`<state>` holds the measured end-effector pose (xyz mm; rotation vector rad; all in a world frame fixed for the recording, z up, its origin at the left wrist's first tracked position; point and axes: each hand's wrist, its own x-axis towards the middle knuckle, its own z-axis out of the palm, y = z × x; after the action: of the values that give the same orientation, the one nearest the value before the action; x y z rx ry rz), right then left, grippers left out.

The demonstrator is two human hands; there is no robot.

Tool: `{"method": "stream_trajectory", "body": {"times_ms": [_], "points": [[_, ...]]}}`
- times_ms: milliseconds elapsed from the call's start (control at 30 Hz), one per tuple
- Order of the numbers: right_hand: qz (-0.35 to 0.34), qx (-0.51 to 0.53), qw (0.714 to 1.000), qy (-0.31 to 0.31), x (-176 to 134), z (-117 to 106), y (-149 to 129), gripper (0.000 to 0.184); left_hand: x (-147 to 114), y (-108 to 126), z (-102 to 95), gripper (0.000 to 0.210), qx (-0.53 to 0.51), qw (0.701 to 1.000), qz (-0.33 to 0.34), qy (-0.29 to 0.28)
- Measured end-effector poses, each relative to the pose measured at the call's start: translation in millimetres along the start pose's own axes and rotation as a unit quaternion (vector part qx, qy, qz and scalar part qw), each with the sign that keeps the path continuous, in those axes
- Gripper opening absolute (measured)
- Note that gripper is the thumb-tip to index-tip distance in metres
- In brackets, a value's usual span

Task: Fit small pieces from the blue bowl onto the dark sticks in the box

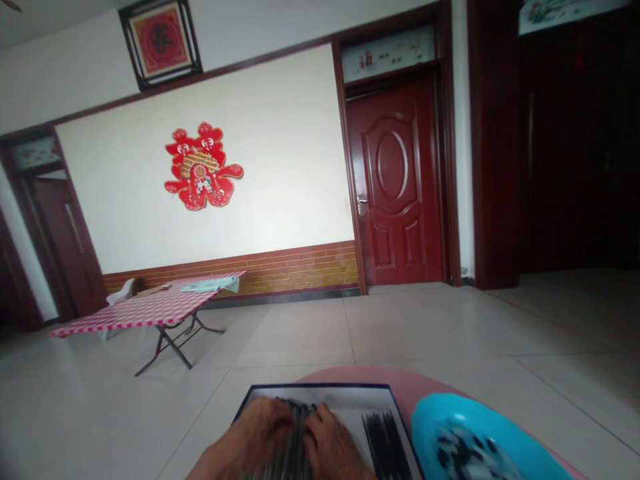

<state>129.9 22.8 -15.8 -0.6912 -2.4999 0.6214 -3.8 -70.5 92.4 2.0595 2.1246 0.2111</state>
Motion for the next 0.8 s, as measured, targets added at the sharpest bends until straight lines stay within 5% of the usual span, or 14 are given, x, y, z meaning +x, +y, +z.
{"method": "stream_trajectory", "body": {"times_ms": [200, 433, 800], "points": [[0.063, 0.033, 0.997, 0.009, 7.7, 17.4, 15.3, 0.038, 61.4, 3.4, 31.3, 0.034, 0.046, 0.993, -0.095, 0.062], [0.150, 0.074, 0.982, 0.090, 11.0, 25.1, 15.1, 0.031, 57.5, -12.1, 46.7, 0.030, 0.042, 0.995, -0.086, 0.042], [0.255, 0.034, 0.964, 0.073, 12.3, -0.6, -2.7, 0.032, 53.4, -8.3, 51.0, 0.031, 0.048, 0.998, -0.032, 0.028]]}}
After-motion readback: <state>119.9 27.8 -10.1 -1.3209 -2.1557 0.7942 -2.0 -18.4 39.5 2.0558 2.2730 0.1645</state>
